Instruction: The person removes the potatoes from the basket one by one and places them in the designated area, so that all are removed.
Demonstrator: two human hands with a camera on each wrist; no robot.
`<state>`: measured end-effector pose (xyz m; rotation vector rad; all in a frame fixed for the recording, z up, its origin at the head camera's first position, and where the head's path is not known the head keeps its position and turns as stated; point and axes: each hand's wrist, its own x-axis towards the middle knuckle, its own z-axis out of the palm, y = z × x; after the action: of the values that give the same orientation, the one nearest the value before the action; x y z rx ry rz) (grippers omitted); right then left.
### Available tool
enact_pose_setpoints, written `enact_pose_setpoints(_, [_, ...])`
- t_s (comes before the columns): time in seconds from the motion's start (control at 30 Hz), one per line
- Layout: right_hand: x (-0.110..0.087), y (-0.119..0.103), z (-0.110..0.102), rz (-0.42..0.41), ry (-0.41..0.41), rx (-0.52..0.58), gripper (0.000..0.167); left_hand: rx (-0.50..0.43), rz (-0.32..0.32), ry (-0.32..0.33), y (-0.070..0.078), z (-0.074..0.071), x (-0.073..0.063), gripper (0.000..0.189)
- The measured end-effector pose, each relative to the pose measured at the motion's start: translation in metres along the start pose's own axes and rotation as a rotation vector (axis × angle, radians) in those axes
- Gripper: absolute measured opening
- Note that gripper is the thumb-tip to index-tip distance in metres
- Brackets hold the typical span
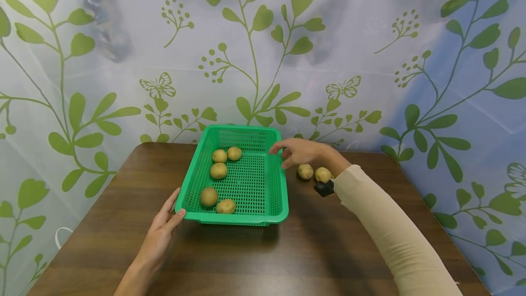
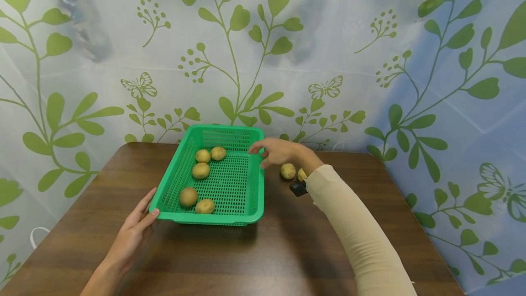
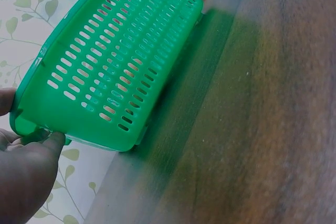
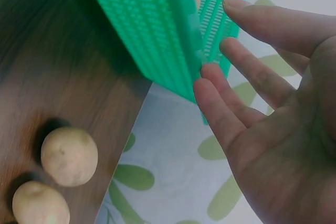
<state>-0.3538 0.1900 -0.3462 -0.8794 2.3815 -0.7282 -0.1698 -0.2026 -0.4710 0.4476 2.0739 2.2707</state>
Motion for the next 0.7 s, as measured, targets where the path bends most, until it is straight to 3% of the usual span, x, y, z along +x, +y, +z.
enact_pose_setpoints(0.4, [0.018, -0.021, 0.002, -0.058, -0.062, -0.082, 0.053, -0.007, -0.001, 0.001, 0.001, 0.0, 0.0, 0.066])
enact_pose_setpoints(0.7, [0.039, -0.037, 0.017, -0.101, -0.1, -0.055, 0.053, -0.004, -0.002, -0.009, 0.0, -0.001, 0.0, 0.067])
